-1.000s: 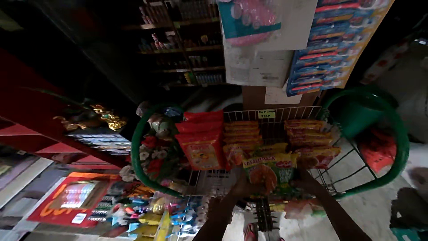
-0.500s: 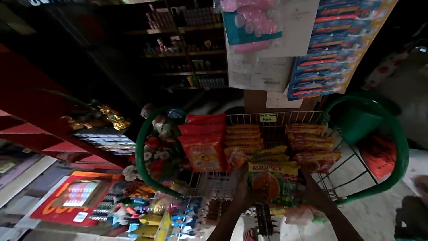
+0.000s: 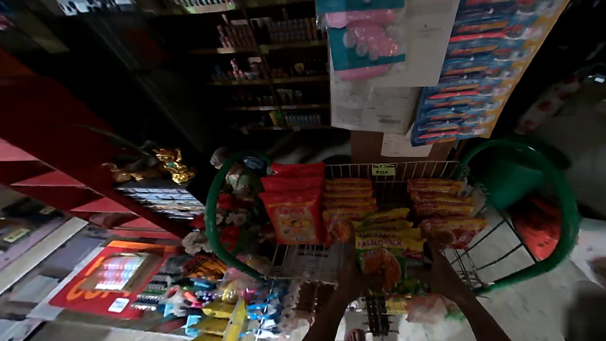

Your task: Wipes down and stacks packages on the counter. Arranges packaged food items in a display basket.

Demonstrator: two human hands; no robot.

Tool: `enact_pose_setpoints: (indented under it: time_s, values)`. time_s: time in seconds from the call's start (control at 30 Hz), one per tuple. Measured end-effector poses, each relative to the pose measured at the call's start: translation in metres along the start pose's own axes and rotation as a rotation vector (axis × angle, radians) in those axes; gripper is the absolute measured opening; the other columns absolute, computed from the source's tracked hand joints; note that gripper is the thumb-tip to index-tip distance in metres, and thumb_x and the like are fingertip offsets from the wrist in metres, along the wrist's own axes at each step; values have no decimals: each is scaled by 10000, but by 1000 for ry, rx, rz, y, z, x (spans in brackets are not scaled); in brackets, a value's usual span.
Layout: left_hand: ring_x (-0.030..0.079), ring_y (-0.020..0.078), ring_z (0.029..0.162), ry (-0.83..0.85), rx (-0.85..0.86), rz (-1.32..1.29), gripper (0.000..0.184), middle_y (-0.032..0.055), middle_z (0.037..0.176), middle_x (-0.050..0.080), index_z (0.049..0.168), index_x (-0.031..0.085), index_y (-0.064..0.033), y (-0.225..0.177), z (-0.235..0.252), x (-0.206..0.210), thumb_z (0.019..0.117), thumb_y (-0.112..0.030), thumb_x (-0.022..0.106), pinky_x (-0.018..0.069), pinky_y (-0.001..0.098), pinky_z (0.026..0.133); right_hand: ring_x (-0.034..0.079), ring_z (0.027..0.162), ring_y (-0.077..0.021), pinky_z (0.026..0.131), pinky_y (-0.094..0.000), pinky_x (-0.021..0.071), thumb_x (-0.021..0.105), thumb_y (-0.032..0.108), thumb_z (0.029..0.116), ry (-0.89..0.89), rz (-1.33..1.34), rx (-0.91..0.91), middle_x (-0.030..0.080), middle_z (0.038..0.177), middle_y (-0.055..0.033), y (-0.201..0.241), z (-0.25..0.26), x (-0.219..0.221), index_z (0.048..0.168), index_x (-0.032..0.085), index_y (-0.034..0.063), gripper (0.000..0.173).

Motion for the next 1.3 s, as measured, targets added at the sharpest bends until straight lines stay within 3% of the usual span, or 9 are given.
enact_pose_setpoints:
  time_s: [0.3,0.4,0.5,0.57,0.63,0.73,0.87,1.1,1.3]
  values:
    - [629,164,1185,39,-72,-41,1100,164,1335,602,1515,295,8,-9,-4,-3,616,-32,928,530,341,1020,555,1291,-339,1023,-431,529,910,137,685,-16,118,85,463,1480,-265,4,-6,5,1587,253,32,1121]
    - [631,155,1181,41,-48,-49,1082,155,1326,610,1502,314,17,-5,-2,-4,610,-22,926,533,335,1019,571,1277,-355,1057,-446,508,932,200,697,53,-31,141,513,1429,-280,5,-5,3,1541,311,-25,1073]
    - [643,146,1169,45,-48,-88,1107,148,1317,624,1510,303,22,1,-2,-3,597,-15,927,544,328,1012,551,1290,-399,1083,-521,462,874,276,785,173,-214,114,518,1437,-282,16,-2,-10,1554,333,-7,983]
    - [633,160,1190,56,-67,-56,1126,158,1335,612,1523,288,21,3,-1,-3,606,-49,938,532,340,1027,565,1297,-363,1077,-496,477,727,187,906,136,-149,-32,531,1458,-251,29,9,-27,1540,406,16,731]
    - [628,168,1195,71,-87,-2,1101,162,1333,611,1519,302,23,4,0,-4,627,-90,938,523,351,1035,641,1195,-307,1029,-470,517,590,210,1003,42,-132,-158,631,1342,-210,51,27,-40,1457,516,2,505]
    - [643,147,1154,88,-67,3,1025,144,1286,637,1480,363,34,4,0,-4,634,-83,929,533,341,1013,601,1263,-334,1094,-493,459,547,236,1063,97,-404,-164,608,1390,-197,90,60,-30,1423,576,39,411]
    - [663,127,1101,84,-59,-55,978,125,1235,660,1450,391,40,7,0,-3,636,-67,921,554,319,972,488,1378,-417,1155,-595,352,575,205,1038,363,-817,-115,560,1450,-215,103,105,21,1450,566,95,426]
    - [668,161,1102,73,-91,-52,1003,146,1239,658,1455,389,34,7,-1,-3,613,-50,927,564,351,966,515,1348,-427,1122,-628,377,632,194,1009,587,-819,-152,573,1426,-233,88,140,49,1428,583,78,438]
    - [625,192,1196,70,-78,53,1052,185,1318,617,1483,353,53,5,-6,-5,618,-81,937,517,362,1038,571,1286,-382,1104,-598,405,713,297,953,451,-786,-240,638,1344,-192,128,109,12,1341,653,92,443]
Point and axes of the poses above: each hand's wrist, its own z-axis towards the middle knuckle, its own x-axis out of the palm, y = z × x, the point moved 7 cm from there along z, towards the middle knuckle
